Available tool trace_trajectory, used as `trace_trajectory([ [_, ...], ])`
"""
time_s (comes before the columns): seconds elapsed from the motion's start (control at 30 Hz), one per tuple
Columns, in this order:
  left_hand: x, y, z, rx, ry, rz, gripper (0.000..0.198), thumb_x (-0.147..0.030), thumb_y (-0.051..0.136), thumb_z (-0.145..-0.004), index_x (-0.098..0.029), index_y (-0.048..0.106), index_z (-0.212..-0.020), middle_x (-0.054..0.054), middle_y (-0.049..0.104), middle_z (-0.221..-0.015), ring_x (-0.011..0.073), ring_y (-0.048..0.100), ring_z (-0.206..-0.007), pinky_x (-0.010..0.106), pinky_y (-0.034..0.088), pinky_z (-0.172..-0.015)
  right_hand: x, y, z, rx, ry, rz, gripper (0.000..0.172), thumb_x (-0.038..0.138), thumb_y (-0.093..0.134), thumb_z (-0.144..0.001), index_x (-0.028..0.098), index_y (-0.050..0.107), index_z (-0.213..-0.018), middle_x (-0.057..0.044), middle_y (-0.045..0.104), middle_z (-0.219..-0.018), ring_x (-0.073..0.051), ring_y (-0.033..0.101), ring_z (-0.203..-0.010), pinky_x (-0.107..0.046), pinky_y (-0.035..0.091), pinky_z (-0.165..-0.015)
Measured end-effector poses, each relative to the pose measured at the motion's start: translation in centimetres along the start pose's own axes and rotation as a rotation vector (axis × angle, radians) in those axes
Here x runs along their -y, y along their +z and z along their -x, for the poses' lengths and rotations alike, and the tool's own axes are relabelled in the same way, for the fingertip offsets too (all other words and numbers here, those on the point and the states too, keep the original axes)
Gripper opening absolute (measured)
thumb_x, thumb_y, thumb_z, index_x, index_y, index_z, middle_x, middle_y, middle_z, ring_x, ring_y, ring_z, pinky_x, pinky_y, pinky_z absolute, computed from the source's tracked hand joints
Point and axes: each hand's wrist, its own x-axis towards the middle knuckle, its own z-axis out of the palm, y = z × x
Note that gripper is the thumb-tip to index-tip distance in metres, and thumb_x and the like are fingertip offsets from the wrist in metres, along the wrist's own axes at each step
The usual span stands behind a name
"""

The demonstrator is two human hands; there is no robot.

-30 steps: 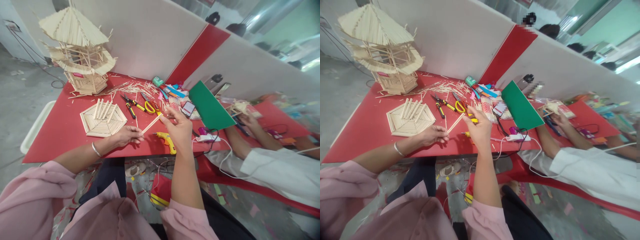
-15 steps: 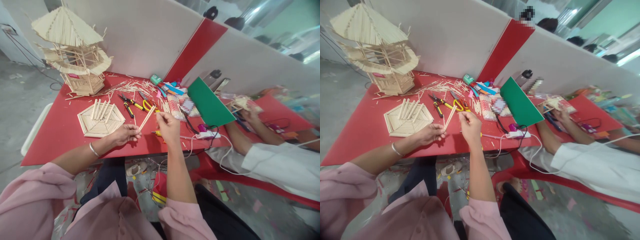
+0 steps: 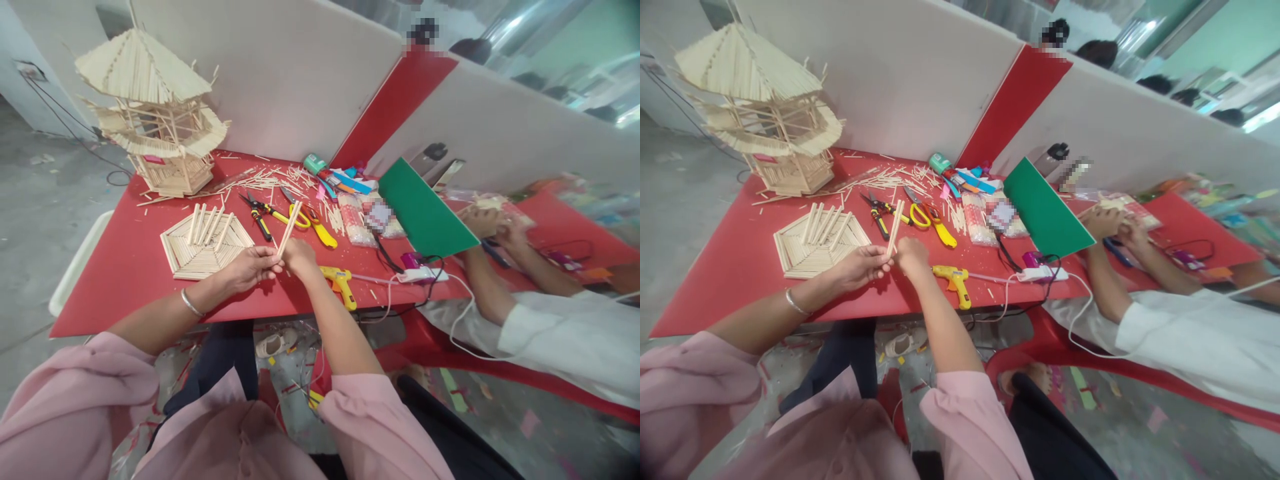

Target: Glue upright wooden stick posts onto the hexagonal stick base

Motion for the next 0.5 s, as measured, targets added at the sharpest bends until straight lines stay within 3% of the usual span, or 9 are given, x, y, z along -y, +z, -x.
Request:
trace_trajectory([
  [0.07,0.0,0.0,0.0,0.007,0.002,-0.003,0.013,-0.009,0.077,-0.078,-0.009,0.065,-0.078,0.003,0.067,-0.062,0.0080,0.063,-0.052,0.014,0.050,-0.048,-0.3,-0.7,1.1,-0.061,0.035,-0.003,0.017,0.017,0.072,-0.062,0.021,0.058,-0.053,-0.006,0.067,-0.062,-0.026,0.069,-0.077,-0.035,0.050,-0.071],
  [0.13,0.0,0.0,0.1,0.026,0.006,-0.012,0.014,-0.011,0.078,-0.078,-0.009,0.064,-0.077,0.002,0.067,-0.062,0.0073,0.063,-0.052,0.013,0.050,-0.049,-0.3,-1.5,2.5,-0.189,0.024,-0.159,0.005,0.024,0.068,-0.069,0.020,0.066,-0.071,-0.004,0.071,-0.071,-0.021,0.068,-0.074,-0.033,0.053,-0.071],
  [0.2,0.0,0.0,0.1,0.038,0.004,-0.029,0.014,-0.012,0.078,-0.077,-0.009,0.065,-0.076,0.002,0.067,-0.062,0.0069,0.063,-0.052,0.013,0.050,-0.050,-0.1,-2.3,4.0,-0.277,0.000,-0.416,0.019,0.035,0.067,-0.074,0.019,0.067,-0.086,-0.003,0.071,-0.077,-0.018,0.067,-0.070,-0.030,0.055,-0.064],
  [0.3,0.2,0.0,0.2,0.040,-0.012,-0.058,0.014,-0.013,0.079,-0.076,-0.008,0.066,-0.076,0.002,0.067,-0.062,0.0069,0.062,-0.051,0.014,0.051,-0.051,0.6,-3.1,5.5,-0.276,-0.064,-0.578,0.027,0.041,0.069,-0.074,0.020,0.067,-0.091,-0.003,0.071,-0.080,-0.016,0.066,-0.069,-0.028,0.055,-0.057],
  [0.5,0.1,0.1,0.2,0.019,-0.037,-0.090,0.015,-0.013,0.080,-0.075,-0.009,0.065,-0.074,0.003,0.068,-0.063,0.0070,0.061,-0.052,0.014,0.050,-0.051,1.4,-3.5,6.2,-0.258,-0.172,-0.602,0.020,0.034,0.067,-0.077,0.020,0.066,-0.091,-0.003,0.070,-0.084,-0.015,0.066,-0.074,-0.028,0.056,-0.063],
])
